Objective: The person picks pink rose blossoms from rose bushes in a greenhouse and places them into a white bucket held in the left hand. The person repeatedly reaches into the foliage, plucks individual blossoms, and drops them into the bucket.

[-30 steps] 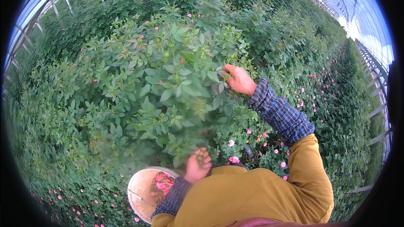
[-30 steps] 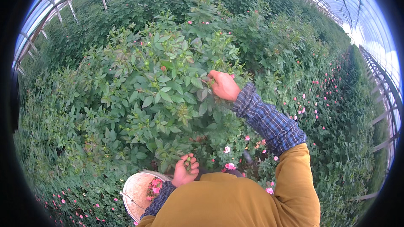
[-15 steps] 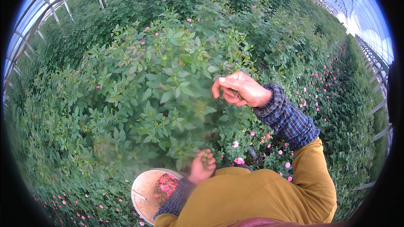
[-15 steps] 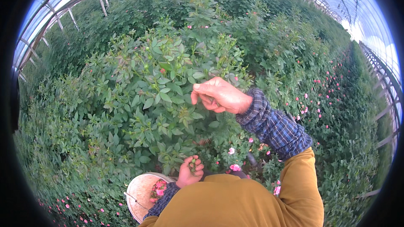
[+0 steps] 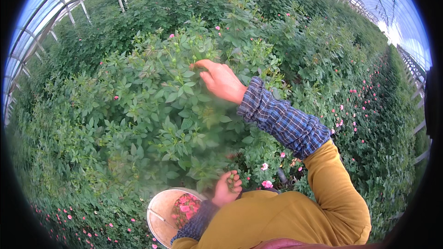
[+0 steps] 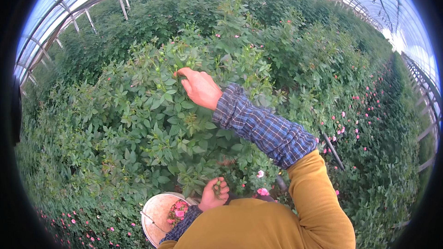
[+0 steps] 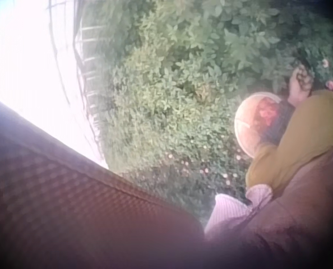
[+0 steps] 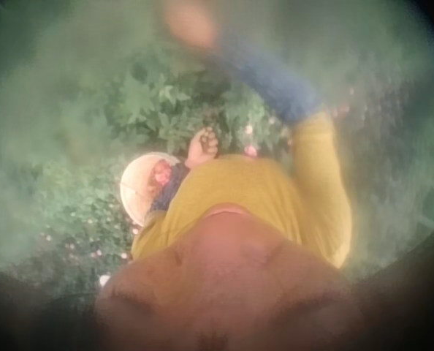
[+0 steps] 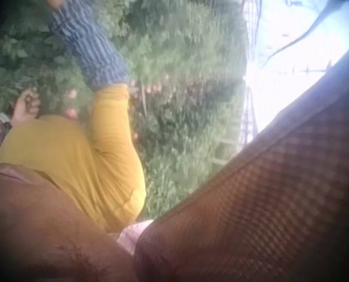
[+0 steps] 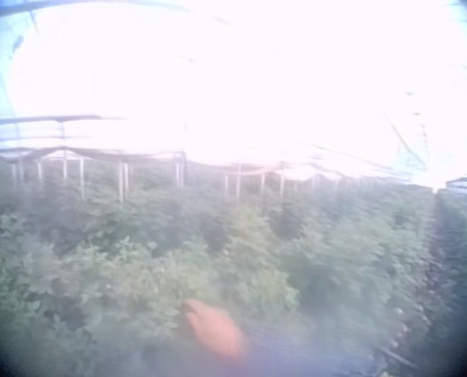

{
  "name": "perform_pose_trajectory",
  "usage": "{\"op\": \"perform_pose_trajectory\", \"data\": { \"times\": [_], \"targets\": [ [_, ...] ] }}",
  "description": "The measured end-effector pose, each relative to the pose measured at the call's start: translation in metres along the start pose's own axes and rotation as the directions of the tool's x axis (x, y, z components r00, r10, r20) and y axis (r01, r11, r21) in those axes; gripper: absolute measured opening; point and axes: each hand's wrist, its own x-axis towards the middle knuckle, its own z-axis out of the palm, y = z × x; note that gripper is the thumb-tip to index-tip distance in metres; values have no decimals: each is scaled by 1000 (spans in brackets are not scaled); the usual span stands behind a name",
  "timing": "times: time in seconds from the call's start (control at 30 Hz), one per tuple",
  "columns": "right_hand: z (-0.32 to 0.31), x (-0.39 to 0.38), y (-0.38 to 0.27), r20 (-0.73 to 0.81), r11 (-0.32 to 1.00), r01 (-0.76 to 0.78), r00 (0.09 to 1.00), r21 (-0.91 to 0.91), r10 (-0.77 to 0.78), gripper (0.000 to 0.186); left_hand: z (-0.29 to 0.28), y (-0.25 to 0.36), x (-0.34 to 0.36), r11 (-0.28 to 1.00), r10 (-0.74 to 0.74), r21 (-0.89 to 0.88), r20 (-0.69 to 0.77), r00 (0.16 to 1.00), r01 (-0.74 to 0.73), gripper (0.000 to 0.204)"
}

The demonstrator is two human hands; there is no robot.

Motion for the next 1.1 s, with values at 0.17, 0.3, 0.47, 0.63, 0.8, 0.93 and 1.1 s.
{"op": "perform_pose_trajectory", "data": {
  "times": [0.17,0.3,0.47,0.63,0.8,0.93,1.1],
  "targets": [
    [21,26,-3,-67,997,7,998,-80,-13,34,-2,0,2,1000,17,-2,-30,999,-17,14],
    [33,27,-5,-52,967,14,998,-254,-28,19,-3,0,-2,999,35,-16,-21,999,-36,13],
    [47,0,-20,-20,998,15,1000,65,-14,17,-5,3,-4,997,49,-54,-37,998,-51,14],
    [25,-28,-50,328,773,-283,939,568,103,34,-8,6,0,997,-8,-75,37,999,11,14],
    [-27,-84,-58,454,480,-429,888,765,69,32,-10,7,0,998,-16,-66,33,999,18,15],
    [-67,-161,-24,370,-73,-365,926,928,73,17,-7,10,-3,1000,-9,-17,24,1000,9,15],
    [-113,-234,49,170,-217,-63,838,974,519,17,6,8,-1,998,-27,57,20,999,26,15]
  ]
}}
